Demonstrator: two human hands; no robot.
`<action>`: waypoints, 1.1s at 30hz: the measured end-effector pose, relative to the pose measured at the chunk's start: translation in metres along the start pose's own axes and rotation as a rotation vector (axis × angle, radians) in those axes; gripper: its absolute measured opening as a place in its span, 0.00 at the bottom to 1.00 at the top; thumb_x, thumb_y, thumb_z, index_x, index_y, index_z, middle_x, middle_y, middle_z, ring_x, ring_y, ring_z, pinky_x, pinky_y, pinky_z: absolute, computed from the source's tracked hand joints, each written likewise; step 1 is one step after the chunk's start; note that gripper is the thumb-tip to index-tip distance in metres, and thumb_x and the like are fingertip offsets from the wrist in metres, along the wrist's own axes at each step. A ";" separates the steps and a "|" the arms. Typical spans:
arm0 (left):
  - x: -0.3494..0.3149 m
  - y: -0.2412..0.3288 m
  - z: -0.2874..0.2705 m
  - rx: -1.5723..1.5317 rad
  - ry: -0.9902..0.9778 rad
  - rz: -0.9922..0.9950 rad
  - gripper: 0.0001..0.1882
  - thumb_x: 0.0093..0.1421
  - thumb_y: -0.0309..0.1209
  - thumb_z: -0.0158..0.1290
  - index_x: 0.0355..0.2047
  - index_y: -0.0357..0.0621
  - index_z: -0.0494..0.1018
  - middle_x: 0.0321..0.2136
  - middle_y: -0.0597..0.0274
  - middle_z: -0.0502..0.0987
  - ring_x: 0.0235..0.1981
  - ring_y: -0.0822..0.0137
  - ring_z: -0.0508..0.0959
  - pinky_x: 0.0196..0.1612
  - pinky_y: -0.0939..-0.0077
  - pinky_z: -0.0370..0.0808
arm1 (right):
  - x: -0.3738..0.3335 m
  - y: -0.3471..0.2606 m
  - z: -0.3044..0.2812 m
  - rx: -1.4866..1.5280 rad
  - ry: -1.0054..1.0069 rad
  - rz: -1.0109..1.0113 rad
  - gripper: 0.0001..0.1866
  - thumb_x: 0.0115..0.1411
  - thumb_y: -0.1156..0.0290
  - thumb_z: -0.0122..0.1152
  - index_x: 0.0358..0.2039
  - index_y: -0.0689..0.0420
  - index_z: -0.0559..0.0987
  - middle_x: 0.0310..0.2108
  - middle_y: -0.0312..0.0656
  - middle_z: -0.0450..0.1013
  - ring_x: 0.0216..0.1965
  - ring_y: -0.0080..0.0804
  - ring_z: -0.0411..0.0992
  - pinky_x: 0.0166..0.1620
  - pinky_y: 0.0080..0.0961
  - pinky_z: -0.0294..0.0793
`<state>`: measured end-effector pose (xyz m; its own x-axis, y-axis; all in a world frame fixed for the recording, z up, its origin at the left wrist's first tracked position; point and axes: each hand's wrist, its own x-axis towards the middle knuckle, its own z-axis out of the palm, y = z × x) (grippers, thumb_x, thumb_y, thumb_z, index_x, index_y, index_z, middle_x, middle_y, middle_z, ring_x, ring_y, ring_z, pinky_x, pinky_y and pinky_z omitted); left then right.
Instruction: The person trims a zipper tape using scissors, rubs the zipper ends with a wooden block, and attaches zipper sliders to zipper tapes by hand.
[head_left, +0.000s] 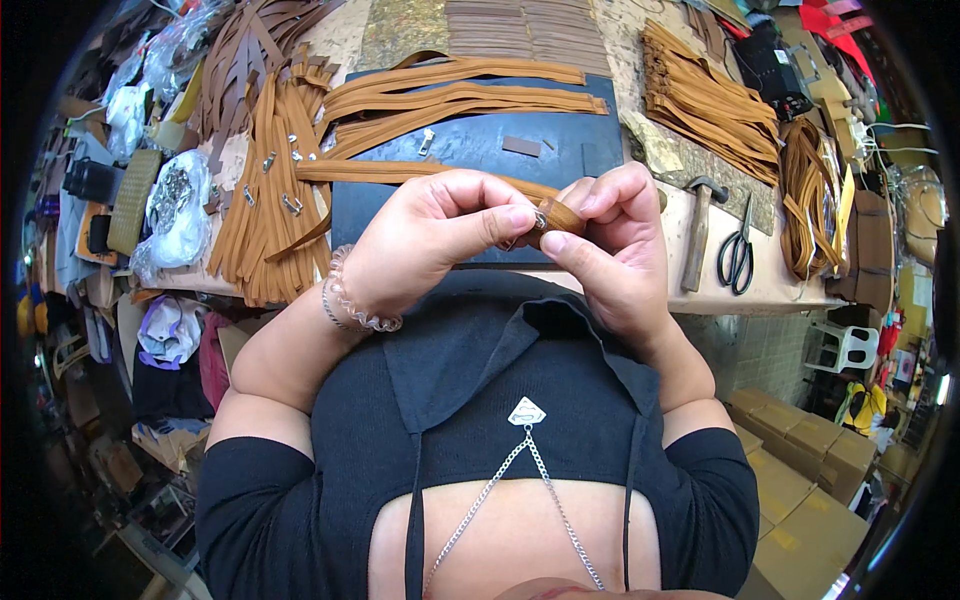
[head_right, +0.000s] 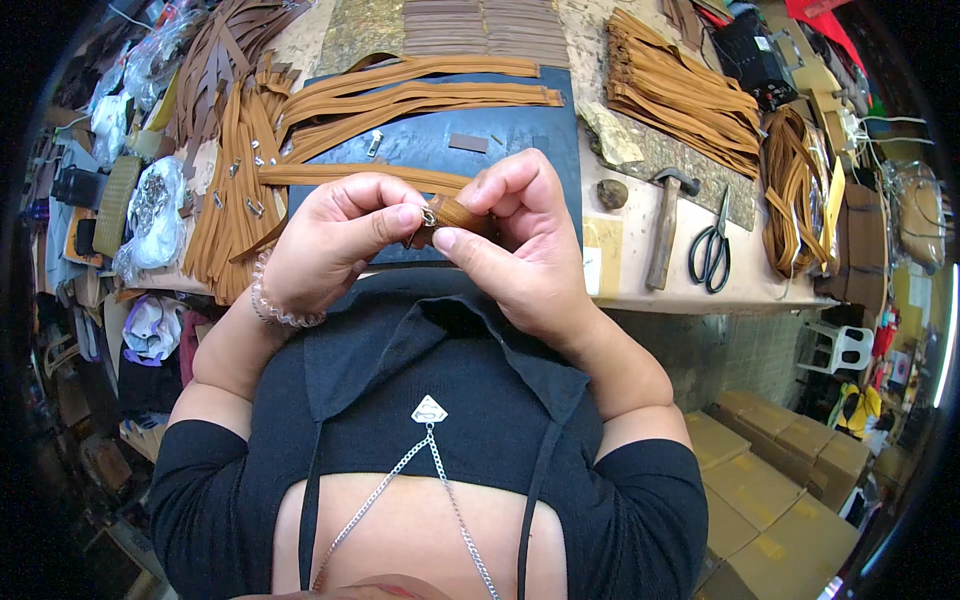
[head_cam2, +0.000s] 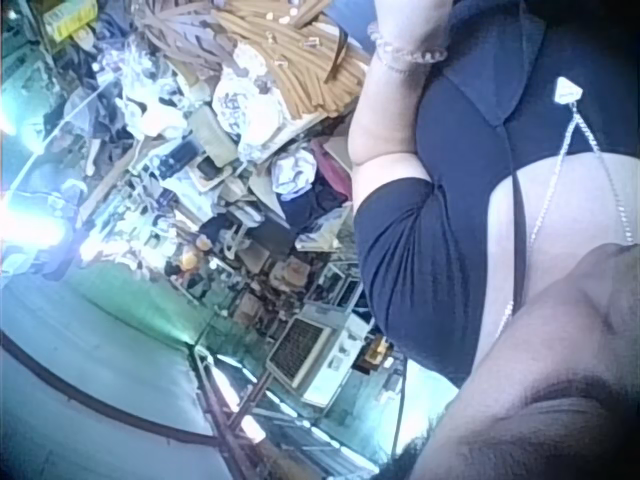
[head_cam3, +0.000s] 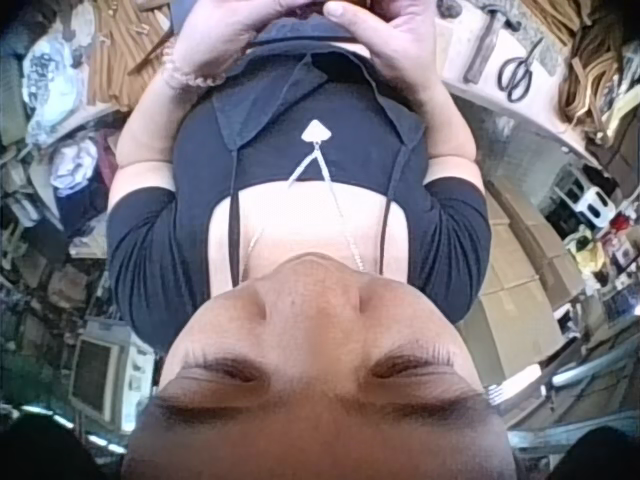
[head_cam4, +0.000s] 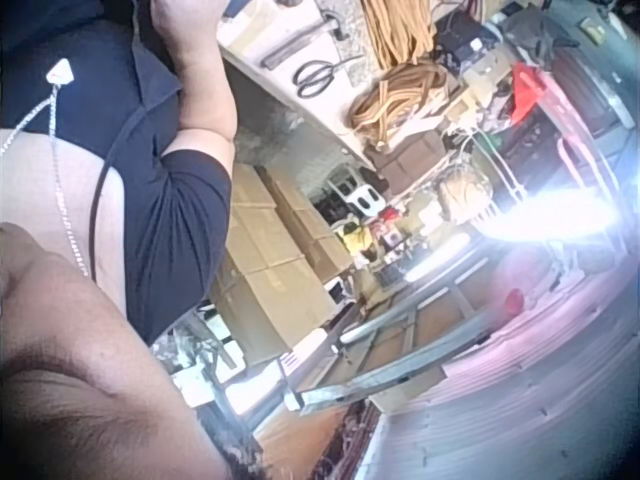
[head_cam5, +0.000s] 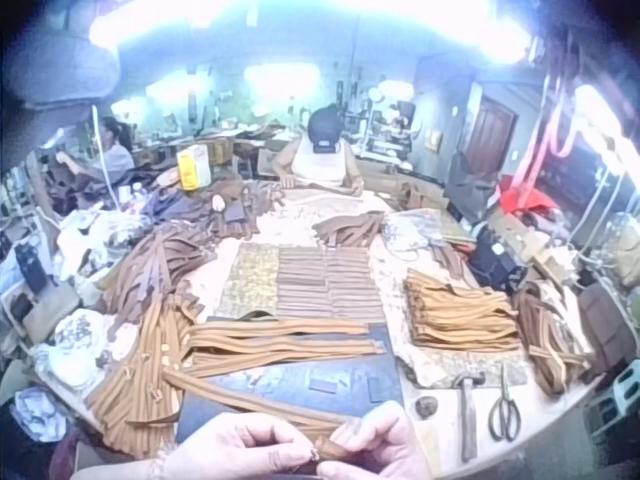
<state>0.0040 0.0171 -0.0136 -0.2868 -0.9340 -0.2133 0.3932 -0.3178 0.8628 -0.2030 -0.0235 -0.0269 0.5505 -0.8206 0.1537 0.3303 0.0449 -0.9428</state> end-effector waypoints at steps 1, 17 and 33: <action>0.000 0.000 0.001 0.001 -0.001 0.000 0.07 0.65 0.29 0.59 0.39 0.37 0.78 0.34 0.66 0.79 0.38 0.76 0.77 0.45 0.81 0.74 | 0.000 0.000 0.000 0.009 0.001 -0.023 0.21 0.56 0.87 0.65 0.41 0.52 0.65 0.39 0.34 0.67 0.42 0.19 0.68 0.48 0.20 0.69; -0.008 0.010 0.008 0.829 0.055 0.577 0.09 0.53 0.27 0.68 0.32 0.39 0.79 0.30 0.60 0.79 0.33 0.65 0.78 0.38 0.73 0.74 | -0.005 0.001 -0.004 -0.328 -0.052 -0.152 0.20 0.56 0.86 0.68 0.40 0.55 0.67 0.37 0.37 0.69 0.40 0.23 0.72 0.45 0.21 0.73; -0.012 0.015 0.023 1.227 0.169 1.062 0.17 0.44 0.24 0.71 0.35 0.42 0.78 0.28 0.62 0.76 0.29 0.60 0.76 0.34 0.68 0.74 | 0.000 0.016 -0.001 0.296 -0.098 -0.012 0.17 0.61 0.83 0.65 0.41 0.53 0.65 0.39 0.44 0.76 0.44 0.30 0.76 0.50 0.27 0.76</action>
<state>-0.0064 0.0274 0.0123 -0.2296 -0.6684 0.7075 -0.5751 0.6796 0.4554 -0.1984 -0.0237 -0.0424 0.6115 -0.7639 0.2061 0.5388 0.2112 -0.8155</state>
